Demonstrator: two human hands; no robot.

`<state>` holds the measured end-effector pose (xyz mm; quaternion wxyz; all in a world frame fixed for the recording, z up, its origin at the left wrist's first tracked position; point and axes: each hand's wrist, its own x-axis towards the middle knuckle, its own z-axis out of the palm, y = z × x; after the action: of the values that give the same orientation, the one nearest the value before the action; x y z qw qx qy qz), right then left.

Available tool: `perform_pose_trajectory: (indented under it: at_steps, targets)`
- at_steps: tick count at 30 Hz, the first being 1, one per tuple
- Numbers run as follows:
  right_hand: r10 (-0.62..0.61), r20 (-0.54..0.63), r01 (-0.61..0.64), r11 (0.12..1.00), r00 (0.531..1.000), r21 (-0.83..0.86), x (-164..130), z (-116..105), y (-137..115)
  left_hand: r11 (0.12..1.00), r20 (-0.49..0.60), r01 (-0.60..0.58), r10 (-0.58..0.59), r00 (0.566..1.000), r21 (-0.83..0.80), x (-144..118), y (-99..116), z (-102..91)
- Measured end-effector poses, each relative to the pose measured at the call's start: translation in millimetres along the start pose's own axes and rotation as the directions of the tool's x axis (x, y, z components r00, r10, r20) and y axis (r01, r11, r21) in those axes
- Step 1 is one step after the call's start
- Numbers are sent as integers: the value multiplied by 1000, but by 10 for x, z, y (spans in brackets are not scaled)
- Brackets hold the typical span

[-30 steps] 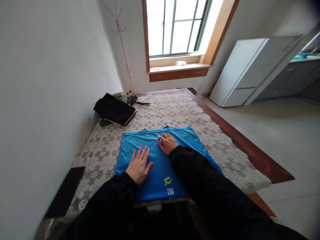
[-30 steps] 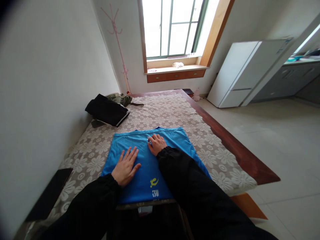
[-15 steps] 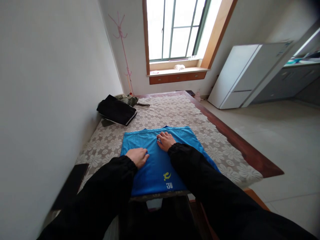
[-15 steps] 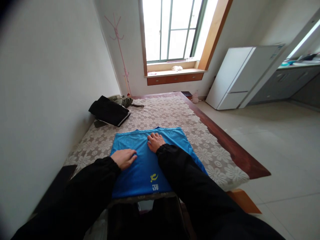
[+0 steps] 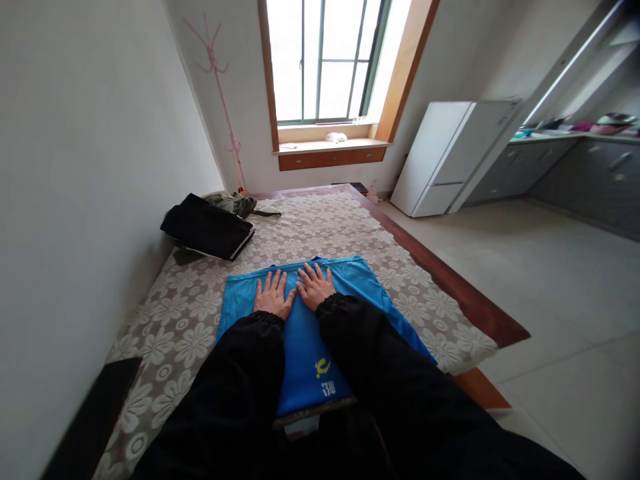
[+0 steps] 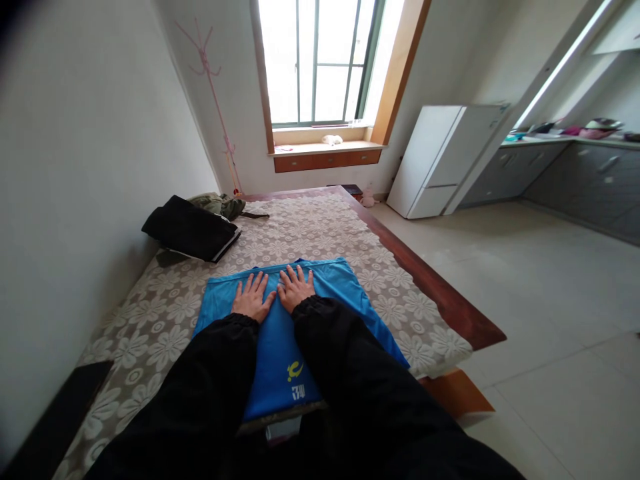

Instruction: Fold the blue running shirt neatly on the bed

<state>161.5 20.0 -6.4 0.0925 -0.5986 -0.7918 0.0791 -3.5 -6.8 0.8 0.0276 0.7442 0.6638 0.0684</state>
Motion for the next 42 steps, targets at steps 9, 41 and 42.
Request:
perform_pose_trajectory:
  at_steps: [9, 41, 42]
  targets:
    - [59, 44, -56, 996, 997, -70, 49, -36, 649, 993, 36, 101, -104, 994, 68, 14, -332, -80]
    - [171, 9, -166, 967, 985, -194, 88, -25, 1273, 993, 29, 107, -108, 994, 54, -7, -879, -174]
    - [174, 16, -168, 968, 985, -188, 93, -29, 1277, 993, 34, 106, -108, 994, 55, -6, -879, -176]
